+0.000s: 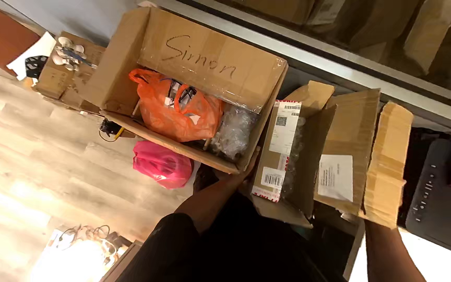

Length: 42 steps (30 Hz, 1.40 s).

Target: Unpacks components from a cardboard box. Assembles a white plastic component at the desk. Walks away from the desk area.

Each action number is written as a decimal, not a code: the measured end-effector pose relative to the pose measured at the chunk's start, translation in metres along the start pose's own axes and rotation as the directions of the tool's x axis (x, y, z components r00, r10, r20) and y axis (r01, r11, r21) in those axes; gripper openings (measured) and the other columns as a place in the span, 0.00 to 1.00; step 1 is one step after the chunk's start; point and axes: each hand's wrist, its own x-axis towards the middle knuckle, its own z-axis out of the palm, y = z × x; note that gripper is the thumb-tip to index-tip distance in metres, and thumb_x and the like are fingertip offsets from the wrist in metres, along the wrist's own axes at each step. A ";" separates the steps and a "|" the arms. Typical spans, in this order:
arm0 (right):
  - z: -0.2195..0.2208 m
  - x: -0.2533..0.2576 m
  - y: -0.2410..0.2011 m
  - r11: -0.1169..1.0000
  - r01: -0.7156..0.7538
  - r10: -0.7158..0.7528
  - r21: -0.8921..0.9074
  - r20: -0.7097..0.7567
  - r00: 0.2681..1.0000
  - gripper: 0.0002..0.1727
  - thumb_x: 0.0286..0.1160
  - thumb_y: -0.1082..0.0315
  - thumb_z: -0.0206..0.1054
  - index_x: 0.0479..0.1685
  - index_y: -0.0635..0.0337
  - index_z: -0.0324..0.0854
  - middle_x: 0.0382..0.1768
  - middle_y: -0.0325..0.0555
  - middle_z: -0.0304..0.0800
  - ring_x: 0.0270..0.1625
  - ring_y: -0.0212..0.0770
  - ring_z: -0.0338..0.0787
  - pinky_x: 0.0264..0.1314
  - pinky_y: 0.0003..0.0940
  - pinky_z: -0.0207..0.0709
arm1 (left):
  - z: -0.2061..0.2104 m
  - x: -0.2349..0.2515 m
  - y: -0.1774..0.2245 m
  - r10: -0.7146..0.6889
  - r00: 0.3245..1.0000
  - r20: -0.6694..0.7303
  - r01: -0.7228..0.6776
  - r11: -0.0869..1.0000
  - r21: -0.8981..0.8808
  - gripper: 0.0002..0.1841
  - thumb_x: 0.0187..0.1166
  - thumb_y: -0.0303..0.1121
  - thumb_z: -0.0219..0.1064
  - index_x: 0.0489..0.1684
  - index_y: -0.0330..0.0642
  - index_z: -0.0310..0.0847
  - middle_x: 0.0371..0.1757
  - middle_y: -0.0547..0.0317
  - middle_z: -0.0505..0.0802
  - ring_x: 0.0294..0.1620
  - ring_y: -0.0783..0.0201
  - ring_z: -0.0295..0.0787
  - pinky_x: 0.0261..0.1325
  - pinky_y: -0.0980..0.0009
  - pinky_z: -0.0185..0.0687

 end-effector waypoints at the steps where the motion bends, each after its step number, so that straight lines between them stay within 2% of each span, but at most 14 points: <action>1: -0.018 0.028 0.022 0.995 0.073 -0.063 -0.061 0.152 0.986 0.25 0.96 0.62 0.21 0.62 0.63 0.65 0.40 0.32 0.82 0.40 0.05 0.80 0.43 0.02 0.74 | 0.003 0.009 -0.008 0.054 0.997 0.051 -0.052 0.998 -0.040 0.32 0.93 0.52 0.48 0.83 0.35 0.69 0.82 0.43 0.78 0.85 0.58 0.70 0.88 0.62 0.61; 4: -0.086 0.126 0.096 0.950 0.191 -0.054 -0.247 0.474 0.879 0.33 0.91 0.37 0.30 0.76 0.46 0.68 0.59 0.21 0.90 0.60 0.13 0.86 0.63 0.17 0.83 | 0.011 0.022 0.009 0.121 0.984 0.131 -0.108 0.989 -0.099 0.33 0.92 0.49 0.50 0.93 0.42 0.55 0.91 0.49 0.66 0.91 0.59 0.59 0.92 0.58 0.53; 5: -0.091 0.135 0.109 0.905 0.159 0.007 -0.394 0.386 0.922 0.36 0.92 0.38 0.28 0.80 0.51 0.66 0.61 0.29 0.88 0.61 0.21 0.87 0.64 0.25 0.84 | 0.015 0.018 0.018 0.107 0.985 0.133 -0.095 0.991 -0.091 0.34 0.91 0.47 0.53 0.94 0.41 0.51 0.92 0.47 0.64 0.92 0.57 0.57 0.92 0.57 0.52; 8: -0.085 0.134 0.128 0.734 -0.019 0.067 -0.679 0.045 0.997 0.40 0.83 0.39 0.61 0.79 0.66 0.69 0.66 0.61 0.84 0.64 0.48 0.86 0.69 0.51 0.78 | 0.029 0.007 0.029 0.048 0.983 0.177 -0.029 0.994 -0.107 0.39 0.90 0.44 0.55 0.96 0.37 0.41 0.94 0.39 0.56 0.95 0.52 0.48 0.94 0.55 0.45; 12: -0.080 0.126 0.132 0.732 -0.056 0.079 -0.679 0.003 0.997 0.38 0.81 0.39 0.63 0.77 0.62 0.72 0.59 0.54 0.86 0.57 0.40 0.88 0.63 0.42 0.81 | 0.031 0.003 0.028 -0.011 0.975 0.220 0.046 0.987 -0.155 0.40 0.90 0.39 0.57 0.96 0.37 0.36 0.94 0.38 0.53 0.94 0.52 0.50 0.93 0.57 0.48; 15: -0.084 0.128 0.135 0.749 -0.024 0.069 -0.662 0.042 0.997 0.39 0.87 0.39 0.53 0.85 0.61 0.66 0.72 0.58 0.80 0.69 0.44 0.82 0.72 0.47 0.75 | 0.023 -0.016 0.032 -0.186 0.948 0.260 0.216 0.972 -0.092 0.32 0.93 0.40 0.54 0.91 0.33 0.51 0.84 0.35 0.73 0.84 0.51 0.71 0.86 0.56 0.65; 20: -0.068 0.078 0.130 0.781 0.237 -0.276 -0.577 0.020 0.961 0.38 0.87 0.55 0.61 0.86 0.75 0.56 0.81 0.68 0.68 0.81 0.47 0.73 0.84 0.36 0.67 | -0.001 -0.044 0.031 -0.334 0.830 0.446 0.361 0.932 0.027 0.32 0.89 0.51 0.58 0.78 0.30 0.71 0.75 0.37 0.82 0.79 0.54 0.77 0.83 0.55 0.70; 23: -0.030 0.013 0.117 0.627 0.644 -0.566 -0.439 0.312 0.764 0.47 0.82 0.59 0.65 0.87 0.83 0.41 0.87 0.77 0.51 0.90 0.52 0.60 0.90 0.35 0.58 | -0.029 -0.046 0.035 -0.262 0.719 0.644 0.222 0.964 0.144 0.27 0.91 0.44 0.56 0.75 0.26 0.74 0.74 0.34 0.83 0.79 0.51 0.77 0.84 0.56 0.66; 26: 0.030 -0.048 0.108 0.418 0.892 -0.625 -0.171 0.659 0.419 0.46 0.74 0.42 0.73 0.87 0.60 0.62 0.89 0.54 0.61 0.91 0.43 0.61 0.91 0.45 0.60 | -0.060 -0.054 0.018 -0.215 0.643 0.735 0.008 0.962 0.273 0.29 0.93 0.43 0.52 0.82 0.25 0.66 0.77 0.30 0.79 0.81 0.44 0.73 0.85 0.50 0.62; 29: 0.117 -0.088 0.088 0.131 0.991 -0.366 -0.039 0.927 0.084 0.40 0.69 0.38 0.74 0.75 0.56 0.78 0.78 0.54 0.79 0.86 0.58 0.70 0.84 0.61 0.65 | -0.082 -0.061 0.008 -0.192 0.568 0.801 -0.100 0.949 0.298 0.29 0.93 0.44 0.52 0.82 0.28 0.66 0.79 0.32 0.78 0.83 0.44 0.72 0.86 0.50 0.62; 31: 0.169 -0.094 0.079 -0.069 0.996 0.009 -0.052 0.999 0.053 0.50 0.57 0.47 0.83 0.85 0.57 0.69 0.83 0.58 0.72 0.87 0.67 0.65 0.77 0.67 0.69 | -0.084 -0.057 -0.006 -0.118 0.510 0.852 -0.095 0.977 0.193 0.25 0.93 0.41 0.51 0.75 0.28 0.75 0.76 0.34 0.82 0.80 0.48 0.76 0.85 0.54 0.63; 33: 0.204 -0.085 0.071 -0.189 0.982 0.195 0.000 0.980 0.038 0.35 0.52 0.67 0.85 0.68 0.61 0.82 0.67 0.61 0.85 0.77 0.70 0.76 0.61 0.67 0.78 | -0.084 -0.054 -0.019 -0.070 0.466 0.882 -0.013 0.996 0.086 0.24 0.93 0.39 0.51 0.75 0.28 0.75 0.77 0.37 0.81 0.81 0.54 0.74 0.86 0.60 0.60; 37: 0.207 -0.070 0.009 -0.024 0.999 -0.028 0.044 0.999 -0.045 0.09 0.75 0.72 0.63 0.44 0.62 0.89 0.44 0.55 0.92 0.50 0.55 0.93 0.47 0.57 0.85 | -0.078 -0.051 -0.013 -0.013 0.441 0.897 0.052 0.999 -0.011 0.21 0.93 0.33 0.50 0.66 0.23 0.80 0.67 0.37 0.86 0.69 0.60 0.81 0.77 0.65 0.69; 42: 0.155 -0.052 -0.025 0.360 0.933 -0.530 0.023 0.828 0.184 0.05 0.82 0.70 0.64 0.49 0.58 0.82 0.42 0.23 0.88 0.43 0.15 0.85 0.50 0.18 0.83 | -0.083 -0.055 0.021 -0.153 0.436 0.887 0.144 0.985 0.099 0.28 0.96 0.44 0.43 0.68 0.26 0.79 0.67 0.38 0.86 0.67 0.60 0.81 0.76 0.62 0.71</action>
